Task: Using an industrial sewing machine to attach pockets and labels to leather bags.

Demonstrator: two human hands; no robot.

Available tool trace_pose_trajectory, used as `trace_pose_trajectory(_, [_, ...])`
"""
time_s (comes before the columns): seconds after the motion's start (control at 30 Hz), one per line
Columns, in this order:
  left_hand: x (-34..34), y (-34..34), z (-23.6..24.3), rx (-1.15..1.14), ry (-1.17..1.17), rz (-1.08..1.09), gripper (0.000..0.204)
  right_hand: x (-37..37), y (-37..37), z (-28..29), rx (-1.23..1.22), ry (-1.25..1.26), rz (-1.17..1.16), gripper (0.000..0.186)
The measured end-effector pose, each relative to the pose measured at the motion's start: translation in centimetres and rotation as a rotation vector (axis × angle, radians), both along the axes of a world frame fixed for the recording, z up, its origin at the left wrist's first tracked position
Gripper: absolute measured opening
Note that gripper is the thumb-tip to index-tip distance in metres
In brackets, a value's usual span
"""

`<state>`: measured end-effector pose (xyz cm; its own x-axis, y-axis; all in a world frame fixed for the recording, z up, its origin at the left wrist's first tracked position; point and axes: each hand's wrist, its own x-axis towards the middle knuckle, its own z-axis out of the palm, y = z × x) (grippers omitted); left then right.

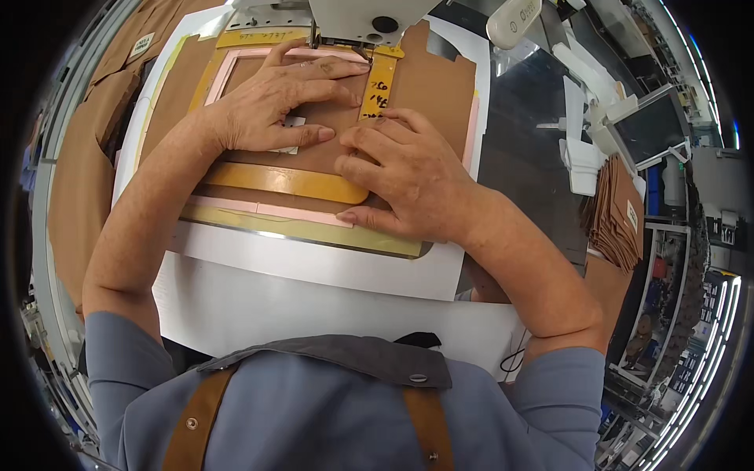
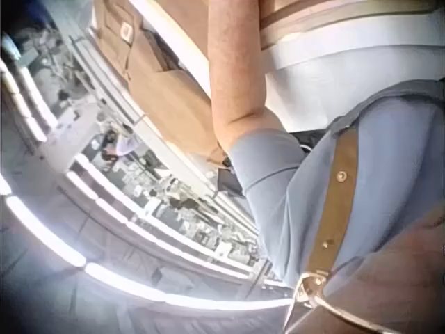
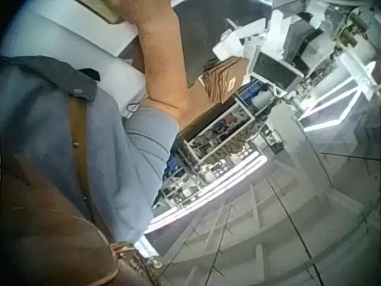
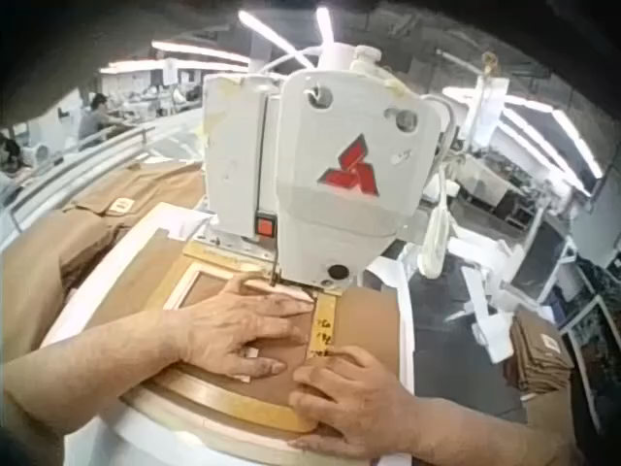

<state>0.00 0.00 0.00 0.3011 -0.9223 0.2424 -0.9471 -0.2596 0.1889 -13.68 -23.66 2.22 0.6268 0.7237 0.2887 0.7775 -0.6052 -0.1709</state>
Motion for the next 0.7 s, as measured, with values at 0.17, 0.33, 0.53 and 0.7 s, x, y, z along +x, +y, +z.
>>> trace_pose_trajectory(0.17, [0.3, -0.3, 0.1, -0.024, 0.005, 0.008, 0.047, 0.3, 0.0, -0.2, 0.017, -0.027, 0.004, 0.048])
trace_pose_trajectory(0.33, [0.2, -0.3, 0.0, -0.032, 0.022, 0.003, 0.048, 0.2, 0.0, -0.3, 0.020, -0.018, -0.007, 0.048])
trace_pose_trajectory(0.53, [0.2, -0.1, 0.0, -0.021, 0.040, 0.003, 0.050, 0.8, -0.2, 0.2, 0.009, -0.016, 0.018, 0.044])
trace_pose_trajectory(0.7, [0.4, -0.3, -0.5, -0.029, -0.016, 0.021, 0.054, 3.7, -0.7, 0.7, -0.031, -0.096, 0.027, 0.037])
